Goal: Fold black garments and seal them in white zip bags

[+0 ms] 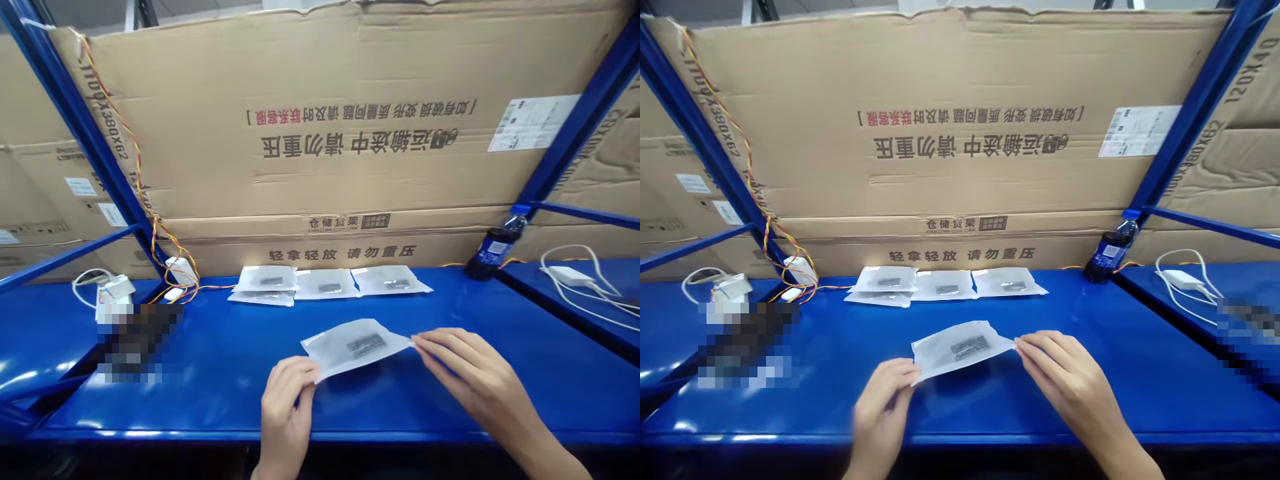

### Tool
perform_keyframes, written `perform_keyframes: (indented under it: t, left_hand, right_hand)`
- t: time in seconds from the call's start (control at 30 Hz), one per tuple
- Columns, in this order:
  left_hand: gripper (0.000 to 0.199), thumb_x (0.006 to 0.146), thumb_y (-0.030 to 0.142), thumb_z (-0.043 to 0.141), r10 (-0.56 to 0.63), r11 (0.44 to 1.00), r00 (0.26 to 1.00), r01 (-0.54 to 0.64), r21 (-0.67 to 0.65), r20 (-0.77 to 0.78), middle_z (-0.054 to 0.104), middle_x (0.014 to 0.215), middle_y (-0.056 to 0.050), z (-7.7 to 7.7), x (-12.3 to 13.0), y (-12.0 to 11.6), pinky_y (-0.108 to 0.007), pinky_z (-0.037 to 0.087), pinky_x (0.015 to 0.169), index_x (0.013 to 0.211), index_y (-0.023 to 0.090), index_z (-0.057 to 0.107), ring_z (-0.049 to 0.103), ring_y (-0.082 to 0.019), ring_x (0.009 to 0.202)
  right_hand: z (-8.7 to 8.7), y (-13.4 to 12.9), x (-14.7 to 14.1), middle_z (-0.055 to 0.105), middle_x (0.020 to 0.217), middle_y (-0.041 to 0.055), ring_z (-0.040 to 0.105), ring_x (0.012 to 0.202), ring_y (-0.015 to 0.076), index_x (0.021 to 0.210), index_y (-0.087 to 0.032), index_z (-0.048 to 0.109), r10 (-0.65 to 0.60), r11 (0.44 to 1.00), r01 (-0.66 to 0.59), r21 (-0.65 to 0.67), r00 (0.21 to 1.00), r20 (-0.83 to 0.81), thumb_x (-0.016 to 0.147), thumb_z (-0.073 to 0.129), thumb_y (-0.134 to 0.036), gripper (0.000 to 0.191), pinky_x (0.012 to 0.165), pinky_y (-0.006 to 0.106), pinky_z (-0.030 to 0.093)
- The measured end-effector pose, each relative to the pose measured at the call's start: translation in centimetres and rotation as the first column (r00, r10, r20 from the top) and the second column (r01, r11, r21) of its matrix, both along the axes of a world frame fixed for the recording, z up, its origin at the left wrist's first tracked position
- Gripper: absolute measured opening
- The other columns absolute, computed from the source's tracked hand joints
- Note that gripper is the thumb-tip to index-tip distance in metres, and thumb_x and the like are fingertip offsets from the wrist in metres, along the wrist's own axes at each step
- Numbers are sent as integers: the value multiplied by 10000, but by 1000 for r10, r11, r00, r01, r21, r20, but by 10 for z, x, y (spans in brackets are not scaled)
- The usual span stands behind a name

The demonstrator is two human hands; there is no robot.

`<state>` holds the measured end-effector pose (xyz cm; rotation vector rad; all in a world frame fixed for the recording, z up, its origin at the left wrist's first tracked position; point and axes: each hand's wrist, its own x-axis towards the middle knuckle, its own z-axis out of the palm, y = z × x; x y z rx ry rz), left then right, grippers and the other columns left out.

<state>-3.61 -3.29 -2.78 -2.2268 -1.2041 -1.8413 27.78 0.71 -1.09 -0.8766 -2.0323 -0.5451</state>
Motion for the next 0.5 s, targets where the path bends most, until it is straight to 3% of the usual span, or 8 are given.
perform_keyframes:
  t: [0.07,0.17,0.23,0.3,0.4,0.5]
  left_hand:
    - [201,986,73,627,-3,999,1000,3,-36,10,798,920,-30,0,-1,0,-322,646,779,971,245,730,764,-200,872]
    - [176,1008,120,620,-29,997,999,26,-75,-42,804,921,-21,0,-4,2,-337,642,803,965,254,726,765,-211,913]
    - [167,1018,149,615,-30,998,995,24,-63,-99,816,943,-19,-1,-5,3,-367,638,848,949,258,721,765,-230,981]
    - [142,1024,186,622,14,999,991,-21,-50,-132,822,1032,-34,-3,-6,5,-402,633,900,964,262,725,755,-251,1064]
    - [137,1019,277,657,125,987,981,-139,-87,-152,795,1204,-75,-8,-5,5,-465,629,960,1128,268,739,732,-285,1163]
    - [200,1021,309,650,156,974,972,-181,-135,-178,800,1170,-78,-13,-2,5,-457,649,927,1199,266,730,750,-281,1122]
  right_hand:
    - [1,-3,-11,795,1126,110,750,1009,299,1285,-240,700,-13,1000,14,-22,1000,26,1002,644,-196,293,871,468,607]
    - [-5,-5,-42,639,1494,161,603,1377,360,1578,-193,489,14,983,10,-181,991,132,964,632,-216,631,1033,548,593]
    - [-11,3,-62,548,1596,144,504,1487,338,1624,-193,427,82,962,-25,-271,976,200,883,599,-71,771,1110,540,561]
    - [-11,20,-72,608,1546,110,552,1453,287,1579,-214,504,157,944,-74,-321,958,241,809,509,52,814,1123,497,560]
    - [6,60,-60,690,1452,77,635,1365,247,1506,-234,599,149,946,-71,-315,962,228,805,412,91,795,1110,464,569]
    - [30,108,-28,605,1552,75,549,1454,276,1560,-233,541,-8,980,41,-194,986,168,803,383,88,837,1199,537,471]
